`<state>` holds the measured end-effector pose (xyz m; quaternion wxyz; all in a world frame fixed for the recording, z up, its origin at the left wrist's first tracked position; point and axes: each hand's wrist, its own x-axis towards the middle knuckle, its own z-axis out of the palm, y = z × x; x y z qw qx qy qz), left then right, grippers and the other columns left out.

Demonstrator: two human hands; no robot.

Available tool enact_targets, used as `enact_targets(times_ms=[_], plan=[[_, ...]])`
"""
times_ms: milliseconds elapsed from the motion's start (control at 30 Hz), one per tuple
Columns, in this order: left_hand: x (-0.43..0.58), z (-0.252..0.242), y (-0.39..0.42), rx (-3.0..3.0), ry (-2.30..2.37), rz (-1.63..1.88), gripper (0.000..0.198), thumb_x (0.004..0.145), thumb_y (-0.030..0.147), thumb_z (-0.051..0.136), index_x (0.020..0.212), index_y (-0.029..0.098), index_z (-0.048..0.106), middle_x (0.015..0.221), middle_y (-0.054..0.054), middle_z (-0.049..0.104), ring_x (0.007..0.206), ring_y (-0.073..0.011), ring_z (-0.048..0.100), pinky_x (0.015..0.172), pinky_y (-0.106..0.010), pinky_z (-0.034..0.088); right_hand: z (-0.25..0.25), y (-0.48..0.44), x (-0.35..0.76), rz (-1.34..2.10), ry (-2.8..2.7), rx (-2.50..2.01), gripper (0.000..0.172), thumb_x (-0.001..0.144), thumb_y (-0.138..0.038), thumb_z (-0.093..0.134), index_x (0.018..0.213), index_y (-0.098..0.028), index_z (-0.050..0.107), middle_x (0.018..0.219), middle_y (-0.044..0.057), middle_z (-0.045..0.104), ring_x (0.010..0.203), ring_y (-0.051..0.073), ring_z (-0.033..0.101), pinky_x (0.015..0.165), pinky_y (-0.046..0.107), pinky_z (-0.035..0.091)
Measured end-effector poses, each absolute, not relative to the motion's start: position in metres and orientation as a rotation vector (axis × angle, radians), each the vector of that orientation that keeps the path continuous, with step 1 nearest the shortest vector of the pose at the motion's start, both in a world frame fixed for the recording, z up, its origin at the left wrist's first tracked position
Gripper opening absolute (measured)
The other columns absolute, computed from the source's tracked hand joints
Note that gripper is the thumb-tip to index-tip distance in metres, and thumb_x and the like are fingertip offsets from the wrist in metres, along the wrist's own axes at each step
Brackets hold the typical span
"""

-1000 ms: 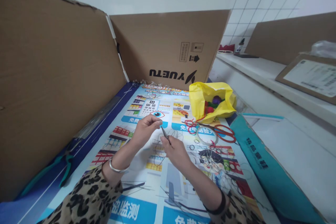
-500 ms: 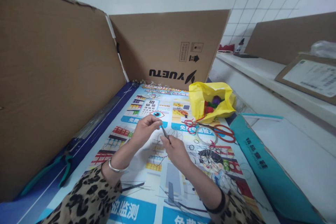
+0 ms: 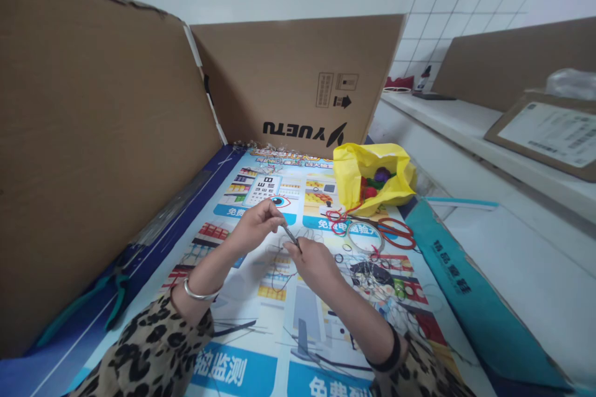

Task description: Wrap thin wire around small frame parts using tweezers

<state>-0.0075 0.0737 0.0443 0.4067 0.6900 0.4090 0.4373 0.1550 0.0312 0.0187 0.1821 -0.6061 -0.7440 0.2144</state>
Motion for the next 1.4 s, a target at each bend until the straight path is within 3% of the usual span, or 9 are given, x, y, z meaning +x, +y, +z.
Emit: enact_targets(times_ms=[167,433,667,1400], plan=[[-0.010,0.049,0.075,1.601,0.913,1.110,0.010,0.072,0.019,0.056,0.069,0.016,0.047,0.067,0.001,0.060,0.053,-0.0067,0.049,0.053,-0.020,0.039,0.020,0.028,0.153,0.369,-2.244,-1.829,0.035,0.085,-0.049,0.033,0.071,-0.021,0.048,0.064,0.006,0.059,0.060,0.018,0.053,0.050,0.025,0.021],[0.001,0.048,0.071,1.344,0.883,1.227,0.017,0.069,0.024,0.063,0.067,0.015,0.049,0.067,-0.001,0.064,0.052,-0.0078,0.054,0.052,-0.021,0.042,0.015,0.029,0.153,0.572,-2.032,-1.731,0.043,0.087,-0.054,0.022,0.070,-0.021,0.043,0.062,0.002,0.055,0.056,0.014,0.049,0.051,0.023,0.024],[0.014,0.040,0.063,1.165,0.828,1.353,0.016,0.071,0.026,0.062,0.071,0.014,0.051,0.079,-0.005,0.068,0.053,-0.0070,0.056,0.055,-0.021,0.042,0.015,0.030,0.153,0.626,-1.926,-1.664,0.043,0.086,-0.055,0.022,0.070,-0.021,0.042,0.062,0.001,0.053,0.057,0.014,0.048,0.052,0.023,0.028],[0.034,0.027,0.053,0.962,0.798,1.492,0.015,0.072,0.023,0.062,0.071,0.015,0.050,0.087,-0.006,0.069,0.058,-0.0080,0.059,0.053,-0.020,0.040,0.014,0.030,0.152,0.618,-1.869,-1.618,0.043,0.086,-0.052,0.024,0.079,-0.020,0.051,0.069,0.003,0.058,0.061,0.016,0.052,0.054,0.023,0.033]])
